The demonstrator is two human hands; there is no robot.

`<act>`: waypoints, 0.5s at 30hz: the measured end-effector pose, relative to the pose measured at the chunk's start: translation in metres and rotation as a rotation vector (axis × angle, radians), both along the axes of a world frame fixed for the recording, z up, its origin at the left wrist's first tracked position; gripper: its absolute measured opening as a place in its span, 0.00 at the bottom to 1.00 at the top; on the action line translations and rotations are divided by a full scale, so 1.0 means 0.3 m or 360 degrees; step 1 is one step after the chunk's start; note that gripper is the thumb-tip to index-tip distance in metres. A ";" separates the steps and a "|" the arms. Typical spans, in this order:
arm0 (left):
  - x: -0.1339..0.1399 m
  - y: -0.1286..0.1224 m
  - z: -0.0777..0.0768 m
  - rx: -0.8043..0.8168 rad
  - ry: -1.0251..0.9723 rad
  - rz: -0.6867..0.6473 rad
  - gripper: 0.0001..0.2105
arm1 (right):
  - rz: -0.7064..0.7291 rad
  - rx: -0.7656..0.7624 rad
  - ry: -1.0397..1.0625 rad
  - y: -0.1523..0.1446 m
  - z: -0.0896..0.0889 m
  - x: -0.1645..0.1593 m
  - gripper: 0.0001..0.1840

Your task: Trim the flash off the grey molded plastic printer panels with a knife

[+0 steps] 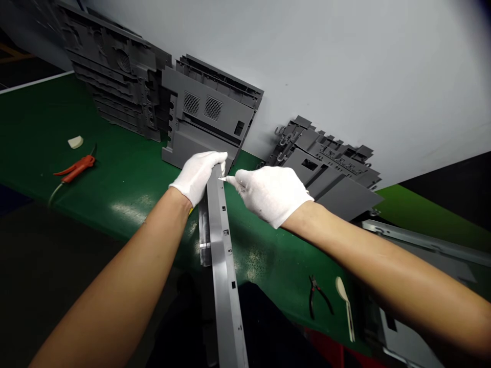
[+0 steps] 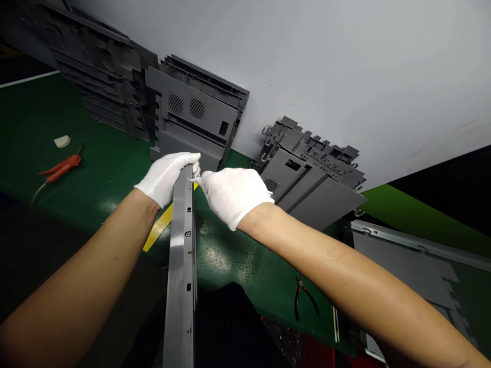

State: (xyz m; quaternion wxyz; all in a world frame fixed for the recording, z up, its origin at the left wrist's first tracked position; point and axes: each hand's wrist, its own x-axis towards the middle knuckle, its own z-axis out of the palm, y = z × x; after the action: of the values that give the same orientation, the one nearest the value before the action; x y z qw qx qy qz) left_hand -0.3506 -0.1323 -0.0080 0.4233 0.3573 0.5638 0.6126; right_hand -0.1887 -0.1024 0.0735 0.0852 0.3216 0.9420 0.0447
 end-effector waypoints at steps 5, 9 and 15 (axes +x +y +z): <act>-0.007 -0.001 -0.001 -0.0004 -0.0046 -0.0029 0.14 | 0.0033 -0.0218 0.0276 0.023 -0.032 0.028 0.30; -0.016 -0.009 0.001 0.0046 0.0024 -0.0023 0.15 | -0.0177 -0.0879 0.0841 0.070 -0.065 0.037 0.31; -0.008 -0.006 0.008 -0.0070 -0.0055 0.0206 0.16 | -0.0768 -0.1770 0.1498 0.064 -0.158 -0.106 0.30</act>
State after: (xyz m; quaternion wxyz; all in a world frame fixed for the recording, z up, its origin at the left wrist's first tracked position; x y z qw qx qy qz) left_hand -0.3530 -0.1342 -0.0055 0.4002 0.3001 0.5916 0.6322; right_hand -0.2206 -0.0833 0.0259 -0.1681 0.4133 0.6664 -0.5973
